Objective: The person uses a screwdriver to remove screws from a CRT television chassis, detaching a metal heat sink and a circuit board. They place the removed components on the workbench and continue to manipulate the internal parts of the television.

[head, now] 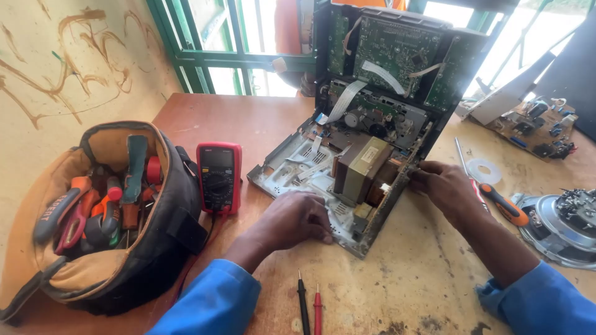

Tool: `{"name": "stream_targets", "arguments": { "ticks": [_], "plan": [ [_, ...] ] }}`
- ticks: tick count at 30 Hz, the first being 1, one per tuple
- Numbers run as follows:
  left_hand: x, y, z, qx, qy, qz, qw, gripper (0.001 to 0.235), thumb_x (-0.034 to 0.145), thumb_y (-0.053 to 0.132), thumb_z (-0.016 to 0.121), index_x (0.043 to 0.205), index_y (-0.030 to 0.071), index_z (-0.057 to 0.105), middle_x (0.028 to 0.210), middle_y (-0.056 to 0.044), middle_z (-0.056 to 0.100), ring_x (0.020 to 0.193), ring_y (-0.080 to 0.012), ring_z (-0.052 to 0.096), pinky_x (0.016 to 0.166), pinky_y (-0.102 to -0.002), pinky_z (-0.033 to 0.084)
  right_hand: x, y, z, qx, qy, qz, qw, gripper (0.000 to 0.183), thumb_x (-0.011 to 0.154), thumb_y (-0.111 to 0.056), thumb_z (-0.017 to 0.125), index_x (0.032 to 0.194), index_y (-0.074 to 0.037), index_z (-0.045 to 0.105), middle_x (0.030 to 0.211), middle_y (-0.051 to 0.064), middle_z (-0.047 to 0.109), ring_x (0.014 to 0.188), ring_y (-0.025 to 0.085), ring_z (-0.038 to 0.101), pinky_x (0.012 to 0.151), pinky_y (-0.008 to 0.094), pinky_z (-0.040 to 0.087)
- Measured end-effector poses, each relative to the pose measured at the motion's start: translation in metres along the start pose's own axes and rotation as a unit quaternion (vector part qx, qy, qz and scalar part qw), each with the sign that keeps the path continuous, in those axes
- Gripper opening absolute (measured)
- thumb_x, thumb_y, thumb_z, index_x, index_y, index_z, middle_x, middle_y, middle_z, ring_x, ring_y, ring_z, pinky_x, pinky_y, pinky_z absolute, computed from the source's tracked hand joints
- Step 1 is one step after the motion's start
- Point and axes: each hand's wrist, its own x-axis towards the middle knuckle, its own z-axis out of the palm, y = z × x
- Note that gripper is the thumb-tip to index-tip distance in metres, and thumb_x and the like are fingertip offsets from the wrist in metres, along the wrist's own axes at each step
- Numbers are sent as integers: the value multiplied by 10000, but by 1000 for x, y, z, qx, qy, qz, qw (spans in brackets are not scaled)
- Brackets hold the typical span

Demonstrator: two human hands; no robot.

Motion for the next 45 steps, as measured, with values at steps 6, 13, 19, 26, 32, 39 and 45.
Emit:
{"name": "stream_targets", "arguments": {
  "ticks": [6,13,19,26,32,39,45],
  "plan": [
    [13,23,15,32,-32,0,999,110,759,333,844,839,272,801,839,-12,744,926,-293,734,851,-461,589,-34,-29,-6,151,-16,-53,987,439,857,19,650,1295,40,686,1063,242,702,997,302,665,901,420,557],
    [25,43,37,76,-59,-6,995,75,800,315,821,866,280,808,828,20,761,898,-257,749,849,-430,577,-6,-9,-15,138,-5,-110,984,380,815,9,578,1133,-40,780,934,209,708,904,302,674,812,442,557],
    [39,54,100,66,84,94,990,101,789,207,755,693,239,746,716,8,738,662,-228,698,576,-410,505,32,7,-26,187,-30,-31,981,226,933,-121,696,1131,-21,741,1022,147,754,840,264,706,790,393,602],
    [63,107,135,100,-5,15,995,258,698,6,695,932,61,788,848,-109,721,836,-315,664,674,-491,579,78,49,-39,245,-48,-27,968,164,957,-170,661,997,-24,726,889,135,716,733,265,680,684,381,549],
    [65,106,57,-39,-67,-155,985,152,901,295,796,825,185,724,797,-5,709,762,-153,638,763,-356,505,113,74,-37,291,-89,-23,952,224,976,-212,632,881,-26,713,775,124,684,641,266,658,592,369,503],
    [87,56,12,-91,186,37,978,892,642,337,908,1370,63,472,1330,-170,547,1214,-309,574,1027,-436,510,78,36,-36,275,-90,-24,957,207,943,-187,605,766,-83,629,682,100,649,562,238,622,524,375,443],
    [104,55,27,-130,92,8,987,1254,634,782,593,1546,-29,306,1572,-277,434,1402,-431,474,1133,-556,367,76,37,-37,287,-90,-6,954,218,955,-192,600,796,-55,660,715,126,675,592,269,651,552,389,477]
  ]
}}
